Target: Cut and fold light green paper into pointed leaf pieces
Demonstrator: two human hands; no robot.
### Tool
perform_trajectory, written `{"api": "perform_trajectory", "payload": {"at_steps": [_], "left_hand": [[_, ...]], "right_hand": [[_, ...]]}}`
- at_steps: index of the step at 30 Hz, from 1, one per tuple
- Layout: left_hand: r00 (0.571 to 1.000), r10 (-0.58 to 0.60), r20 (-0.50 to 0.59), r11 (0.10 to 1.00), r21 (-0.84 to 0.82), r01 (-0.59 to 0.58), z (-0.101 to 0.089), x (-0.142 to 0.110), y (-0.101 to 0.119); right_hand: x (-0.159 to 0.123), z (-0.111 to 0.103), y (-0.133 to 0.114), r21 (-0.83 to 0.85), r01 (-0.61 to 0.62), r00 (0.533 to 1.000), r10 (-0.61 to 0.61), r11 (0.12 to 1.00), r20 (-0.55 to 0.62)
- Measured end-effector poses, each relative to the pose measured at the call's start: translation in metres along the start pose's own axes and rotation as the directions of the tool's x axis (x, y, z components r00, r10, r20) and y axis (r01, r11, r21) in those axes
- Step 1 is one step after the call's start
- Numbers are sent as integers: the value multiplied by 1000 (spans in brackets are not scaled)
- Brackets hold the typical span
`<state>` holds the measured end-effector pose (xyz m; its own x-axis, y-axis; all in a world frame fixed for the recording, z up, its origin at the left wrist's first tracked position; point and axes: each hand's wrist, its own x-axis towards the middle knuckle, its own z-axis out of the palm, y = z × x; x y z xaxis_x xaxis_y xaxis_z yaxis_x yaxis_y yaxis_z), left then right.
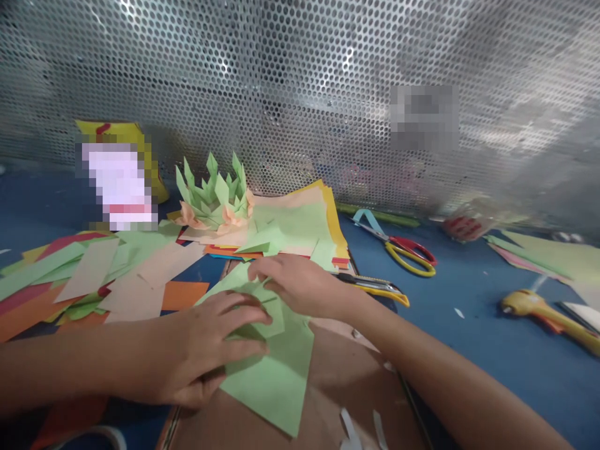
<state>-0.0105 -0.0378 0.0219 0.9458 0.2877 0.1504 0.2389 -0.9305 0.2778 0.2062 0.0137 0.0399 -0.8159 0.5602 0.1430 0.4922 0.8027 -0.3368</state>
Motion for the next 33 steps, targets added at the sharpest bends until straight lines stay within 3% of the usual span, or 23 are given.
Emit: {"api": "perform_trajectory", "payload": {"at_steps": [3,5,8,10,14,16,18,19,20,21,22,24,29,33], "left_hand": [[1000,8,-7,1000,20,-8,2,0,1],[1000,22,-10,999,32,-22,2,0,1],[999,35,21,999,13,-35,-1,1,2],[998,35,48,999,-11,-34,-2,1,3],[999,39,22,999,-21,-39,4,0,1],[1000,11,-29,1000,-23,-12,8,-1,-1],[995,-52,-88,997,-64,46,8,-2,-4],[987,-128,-96,989,-81,120,7,-3,-6],[981,-186,-61,979,-101,179,5,-3,-8],[973,-225,-50,970,-111,218,3,-3,-10],[967,-247,-65,965,-108,239,1,-3,-12],[961,-267,-77,962,-75,262,-1,-4,-17],[957,-289,-23,955,-79,286,6,-5,-24],[954,-298,-39,951,-101,293,8,-5,-23]], "right_hand": [[0,-4,10,139,-129,967,155,982,-203],[-1,-6,21,261,-191,897,277,946,-346],[-2,-4,43,393,-306,759,472,867,-449],[-3,-3,56,404,-333,729,505,852,-463],[-4,-5,60,342,-354,741,485,870,-464],[-5,-10,44,203,-353,791,408,913,-457],[-8,-15,22,89,-254,923,269,963,-275],[-9,-16,11,81,-188,976,196,979,-94],[-12,-17,0,84,-140,989,137,987,49],[-14,-16,-8,87,-101,980,85,991,179],[-16,-15,-15,84,-49,974,29,995,223],[-19,-10,-22,48,-33,970,20,998,244],[-16,-6,-24,60,-211,926,180,976,333],[-11,-8,-24,86,-179,950,150,980,275]]}}
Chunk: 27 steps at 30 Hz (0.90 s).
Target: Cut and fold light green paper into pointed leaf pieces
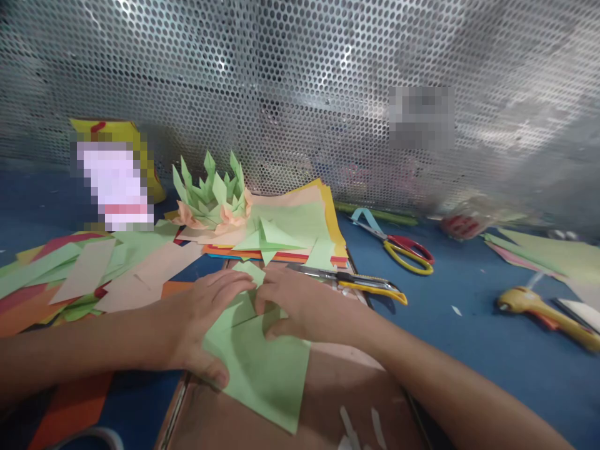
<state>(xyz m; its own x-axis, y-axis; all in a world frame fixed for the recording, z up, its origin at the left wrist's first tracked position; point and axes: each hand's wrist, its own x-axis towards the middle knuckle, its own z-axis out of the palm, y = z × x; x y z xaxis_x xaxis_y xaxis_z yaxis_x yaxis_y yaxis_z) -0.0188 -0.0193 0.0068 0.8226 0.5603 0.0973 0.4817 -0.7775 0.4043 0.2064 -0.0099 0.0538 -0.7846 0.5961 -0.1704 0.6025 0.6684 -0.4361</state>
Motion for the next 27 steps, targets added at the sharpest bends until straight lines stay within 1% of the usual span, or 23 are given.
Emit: {"api": "perform_trajectory", "payload": {"at_steps": [2,5,7,10,13,15,17,19,21,23,24,25,27], "left_hand": [[1000,9,-28,1000,5,-9,-1,0,1],[999,18,-49,1000,1,-18,0,1,0],[997,15,-70,1000,-15,-16,2,2,-2],[990,-5,-138,999,-50,-2,6,3,-7],[981,-75,-179,989,-141,50,6,4,-9],[975,-137,-176,972,-215,98,3,5,-9],[966,-190,-174,955,-262,140,-1,6,-7],[956,-230,-181,941,-293,171,-4,8,-6],[940,-283,-191,916,-343,207,-6,10,-5],[924,-334,-187,878,-418,233,-6,10,-6],[916,-355,-188,859,-451,241,-6,11,-6],[910,-370,-188,845,-475,246,-5,11,-8],[898,-392,-197,830,-497,253,-3,11,-10]], "right_hand": [[0,1,1,11,33,999,-33,999,-19],[0,3,2,41,53,999,-53,998,-6],[0,4,2,57,10,1000,-10,998,12],[1,4,0,74,-126,992,124,989,32],[3,4,-1,67,-176,984,173,982,42],[4,3,0,39,-160,986,158,986,46],[2,0,4,28,-113,993,112,993,29],[-1,-8,14,53,-73,997,73,996,-6],[-6,-21,31,77,-122,991,126,990,-48],[-11,-36,54,26,-233,961,234,972,-147],[-14,-42,66,-20,-304,933,293,952,-208],[-17,-47,78,-77,-399,887,364,914,-284],[-21,-54,96,-105,-504,817,434,857,-380]]}}
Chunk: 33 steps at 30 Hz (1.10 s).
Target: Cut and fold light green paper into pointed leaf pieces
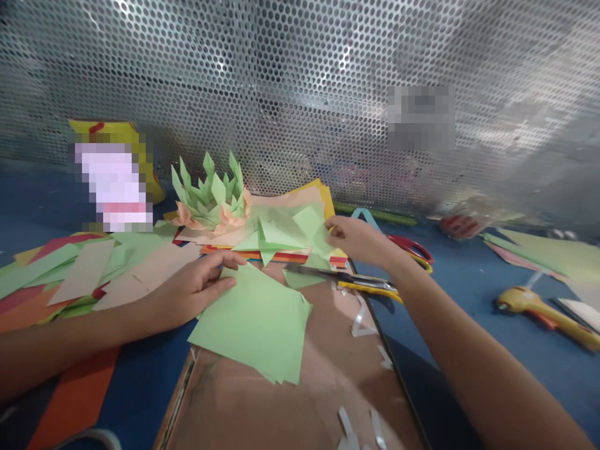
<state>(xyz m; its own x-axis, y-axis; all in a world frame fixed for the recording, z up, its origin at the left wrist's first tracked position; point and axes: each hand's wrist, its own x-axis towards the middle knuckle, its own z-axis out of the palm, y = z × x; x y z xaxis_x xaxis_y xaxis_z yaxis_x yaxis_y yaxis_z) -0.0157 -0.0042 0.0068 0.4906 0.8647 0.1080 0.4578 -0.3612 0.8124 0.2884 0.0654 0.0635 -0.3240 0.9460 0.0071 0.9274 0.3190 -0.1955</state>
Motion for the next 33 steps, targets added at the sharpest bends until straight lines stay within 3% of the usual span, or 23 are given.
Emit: {"api": "perform_trajectory", "payload": {"at_steps": [2,4,5,7,8,10,13,20,24,26,29,31,33], "left_hand": [[999,7,-34,1000,-1,-7,0,1,-2],[997,25,-74,999,-19,-27,0,2,-3],[995,29,-94,999,-34,-33,-1,3,-3],[992,14,-125,997,-74,-23,-2,4,-3],[990,0,-142,995,-96,-14,-2,4,-3],[985,-26,-169,989,-149,1,-3,5,-3],[978,-64,-196,970,-244,14,-3,6,-5],[945,-96,-314,935,-353,-23,-4,12,-1],[925,-67,-375,914,-394,-94,-5,16,2],[932,-64,-357,912,-400,-90,-7,16,0],[960,-46,-277,964,-265,-30,-9,14,-6],[972,-57,-227,990,-138,25,-10,12,-8],[977,-79,-199,995,-69,67,-11,11,-6]], "right_hand": [[0,-2,6,-60,-52,992,45,997,-120],[-5,-4,0,-86,17,984,-32,996,-175],[-9,-6,-7,-72,97,982,-107,993,-156],[-19,-8,-25,116,254,966,-257,960,13],[-23,-9,-35,216,267,950,-294,939,107],[-30,-7,-52,369,213,925,-309,905,223],[-33,-1,-66,456,136,920,-283,880,272],[-27,0,-61,659,-53,934,-196,751,299],[-27,0,-60,757,-15,925,-279,653,259],[-33,8,-61,780,25,919,-322,626,229],[-54,30,-63,810,141,896,-421,569,140],[-71,47,-65,784,188,921,-383,591,67],[-85,59,-68,762,154,966,-257,629,17]]}}
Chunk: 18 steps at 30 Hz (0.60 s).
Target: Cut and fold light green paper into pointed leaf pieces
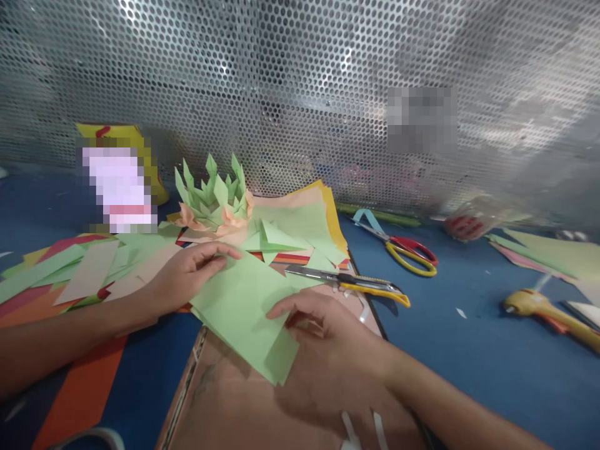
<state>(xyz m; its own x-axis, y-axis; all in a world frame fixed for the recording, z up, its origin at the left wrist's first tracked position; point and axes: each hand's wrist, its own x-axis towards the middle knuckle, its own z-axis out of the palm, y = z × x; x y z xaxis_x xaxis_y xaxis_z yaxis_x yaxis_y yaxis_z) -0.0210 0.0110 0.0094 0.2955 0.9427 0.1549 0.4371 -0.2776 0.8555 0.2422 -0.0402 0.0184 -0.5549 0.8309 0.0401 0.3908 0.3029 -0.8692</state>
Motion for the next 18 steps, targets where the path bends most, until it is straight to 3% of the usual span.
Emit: {"api": "perform_trajectory", "payload": {"at_steps": [5,11,18], "left_hand": [[998,-33,54,999,-24,34,1,-4,11],[989,43,140,991,-130,-24,6,-11,12],[987,109,118,977,-196,-85,11,-19,20]], "right_hand": [[-1,10,2,41,12,975,-3,999,-221],[14,3,4,7,114,947,-107,993,-304],[18,9,3,322,-43,965,123,946,-232]]}}
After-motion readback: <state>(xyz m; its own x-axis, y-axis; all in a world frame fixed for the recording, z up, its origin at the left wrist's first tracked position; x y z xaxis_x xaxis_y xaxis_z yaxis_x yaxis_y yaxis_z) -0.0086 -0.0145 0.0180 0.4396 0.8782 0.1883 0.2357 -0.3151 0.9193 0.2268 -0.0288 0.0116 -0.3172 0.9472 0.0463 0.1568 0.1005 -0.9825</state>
